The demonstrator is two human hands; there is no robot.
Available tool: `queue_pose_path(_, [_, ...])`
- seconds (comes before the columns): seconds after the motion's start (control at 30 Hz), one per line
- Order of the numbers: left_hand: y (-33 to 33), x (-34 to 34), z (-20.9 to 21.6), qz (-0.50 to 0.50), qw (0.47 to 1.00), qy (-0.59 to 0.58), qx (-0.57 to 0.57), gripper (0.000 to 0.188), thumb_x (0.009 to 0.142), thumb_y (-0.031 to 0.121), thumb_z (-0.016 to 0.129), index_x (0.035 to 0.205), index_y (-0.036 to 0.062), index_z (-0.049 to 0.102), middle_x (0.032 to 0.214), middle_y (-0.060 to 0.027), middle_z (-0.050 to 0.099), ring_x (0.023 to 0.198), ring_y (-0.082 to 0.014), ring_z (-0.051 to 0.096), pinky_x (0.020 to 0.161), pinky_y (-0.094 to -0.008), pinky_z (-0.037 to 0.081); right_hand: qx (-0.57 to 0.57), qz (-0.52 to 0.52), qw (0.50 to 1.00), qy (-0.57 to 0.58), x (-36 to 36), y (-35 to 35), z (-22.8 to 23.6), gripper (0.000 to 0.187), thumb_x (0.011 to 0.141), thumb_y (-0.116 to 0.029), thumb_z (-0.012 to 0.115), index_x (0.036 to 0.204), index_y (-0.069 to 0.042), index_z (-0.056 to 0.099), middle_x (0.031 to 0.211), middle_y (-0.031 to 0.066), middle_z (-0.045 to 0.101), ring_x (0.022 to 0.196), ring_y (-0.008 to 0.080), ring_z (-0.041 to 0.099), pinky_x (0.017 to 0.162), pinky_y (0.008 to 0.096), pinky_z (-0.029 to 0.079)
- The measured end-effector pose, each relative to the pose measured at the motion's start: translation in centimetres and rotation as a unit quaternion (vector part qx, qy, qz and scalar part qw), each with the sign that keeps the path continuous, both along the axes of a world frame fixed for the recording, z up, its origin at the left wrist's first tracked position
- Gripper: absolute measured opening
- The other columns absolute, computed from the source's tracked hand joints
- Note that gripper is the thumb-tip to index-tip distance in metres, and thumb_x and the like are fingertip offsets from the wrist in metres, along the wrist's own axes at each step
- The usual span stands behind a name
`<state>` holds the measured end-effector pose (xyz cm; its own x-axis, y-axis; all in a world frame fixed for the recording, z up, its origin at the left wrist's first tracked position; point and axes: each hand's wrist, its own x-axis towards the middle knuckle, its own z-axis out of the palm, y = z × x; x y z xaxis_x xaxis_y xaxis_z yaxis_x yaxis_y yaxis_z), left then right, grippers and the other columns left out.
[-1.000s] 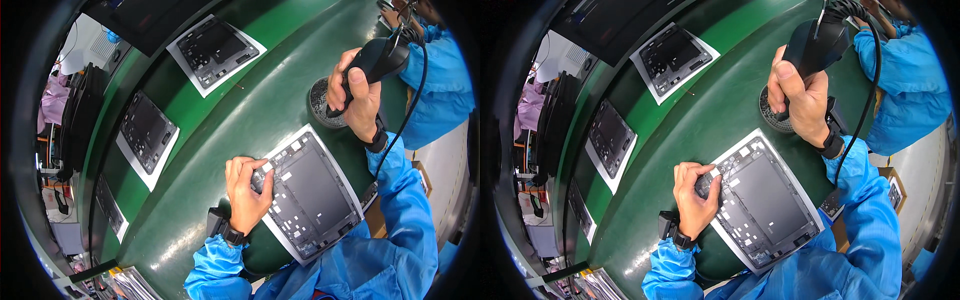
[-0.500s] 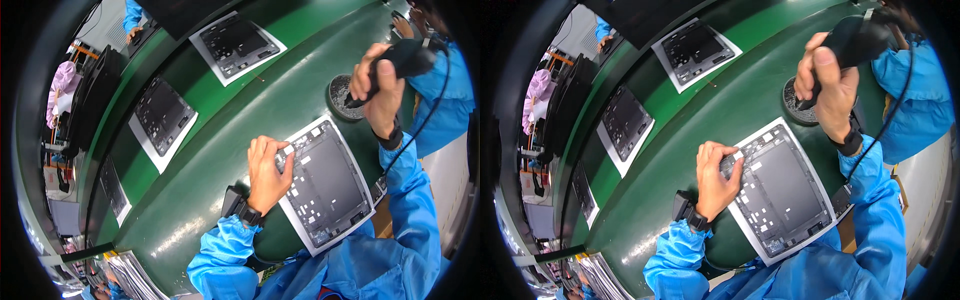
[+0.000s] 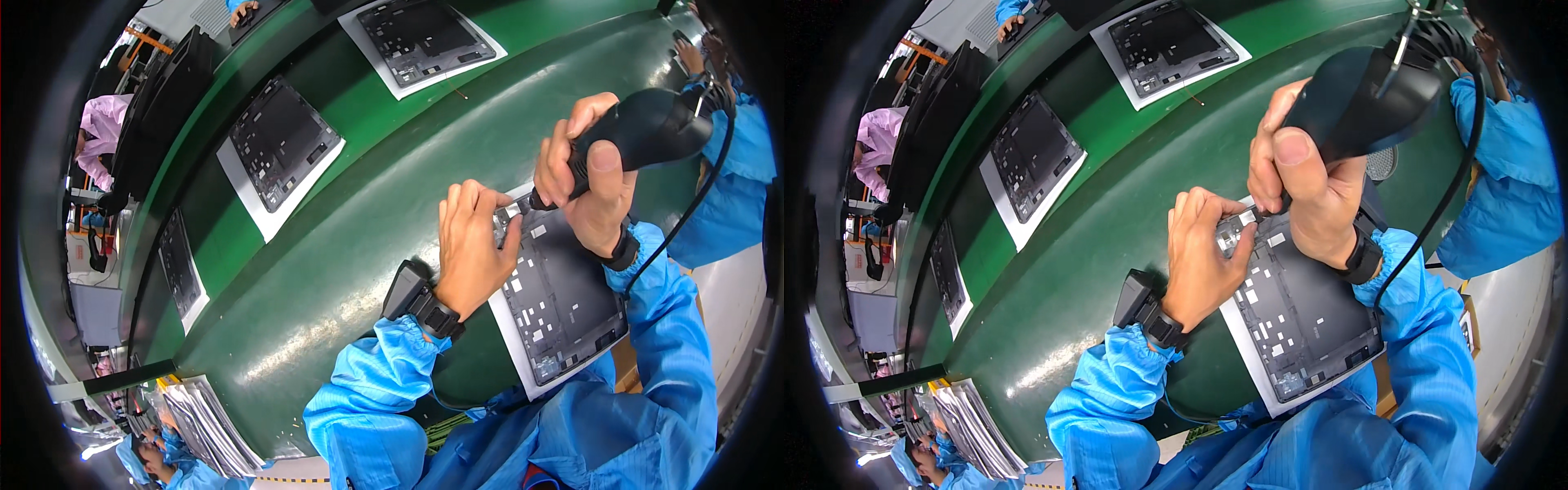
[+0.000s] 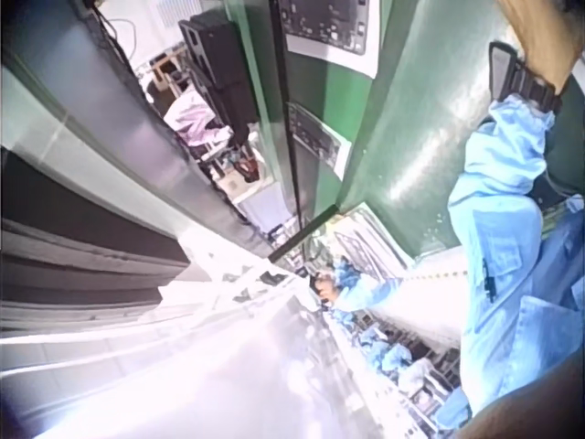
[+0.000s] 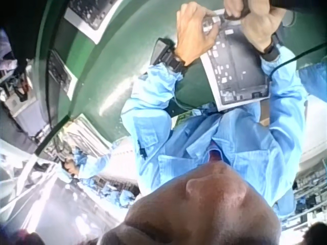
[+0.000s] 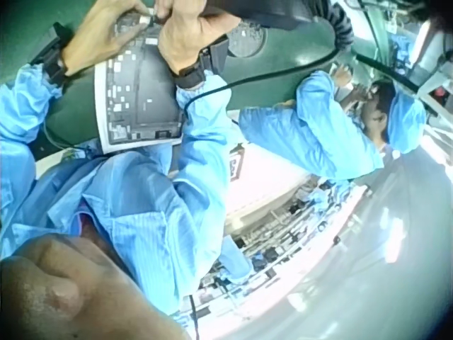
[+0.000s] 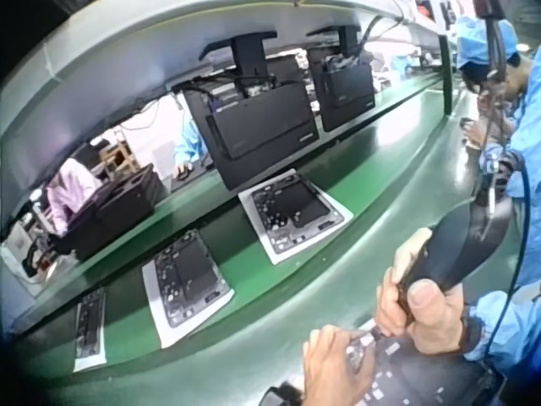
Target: Using an electric power screwdriver to fasten components into the housing of an electronic device on an assembly line.
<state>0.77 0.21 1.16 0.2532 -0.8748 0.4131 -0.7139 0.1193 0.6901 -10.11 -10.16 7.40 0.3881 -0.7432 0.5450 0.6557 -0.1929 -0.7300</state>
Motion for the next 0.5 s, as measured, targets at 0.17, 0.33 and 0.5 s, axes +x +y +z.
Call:
queue_pose_path(0.17, [-0.22, -0.35, 0.10, -0.003, 1.000, 0.001, 0.004, 0.024, 0.077, 0.004, 0.077, 0.096, 0.0041, 0.064, 0.092, -0.0089, 0.056, 0.091, -0.0283, 0.053, 0.079, -0.0393, 0.037, 0.001, -0.033, 0.999, 0.040, -0.29, -0.29, -0.50, 0.026, 0.103, -0.027, 0.061, 0.107, -0.002, 0.052, 0.057, 0.0023, 0.050, 0.044, 0.0090, 0.044, 0.042, 0.0250, 0.036])
queue_pose_path(0.33, [-0.34, -0.44, -0.13, -0.004, 1.000, -0.002, 0.003, 0.024, 0.077, 0.003, 0.077, 0.097, 0.0040, 0.064, 0.092, -0.0089, 0.056, 0.091, -0.0285, 0.053, 0.078, -0.0395, 0.036, -0.014, -0.037, 0.997, 0.068, -0.46, -0.37, -0.41, 0.035, 0.102, -0.036, 0.060, 0.108, -0.004, 0.048, 0.059, 0.0032, 0.047, 0.044, 0.0098, 0.041, 0.042, 0.0262, 0.036])
queue_pose_path(0.5, [-0.48, -0.53, -0.21, -0.008, 1.000, -0.005, -0.003, 0.024, 0.076, 0.004, 0.077, 0.097, 0.0039, 0.064, 0.092, -0.0091, 0.056, 0.091, -0.0288, 0.053, 0.078, -0.0399, 0.036, -0.044, -0.036, 0.993, 0.105, -0.64, -0.63, -0.42, 0.041, 0.103, -0.044, 0.058, 0.110, -0.006, 0.044, 0.061, 0.0043, 0.044, 0.045, 0.0105, 0.039, 0.042, 0.0274, 0.036])
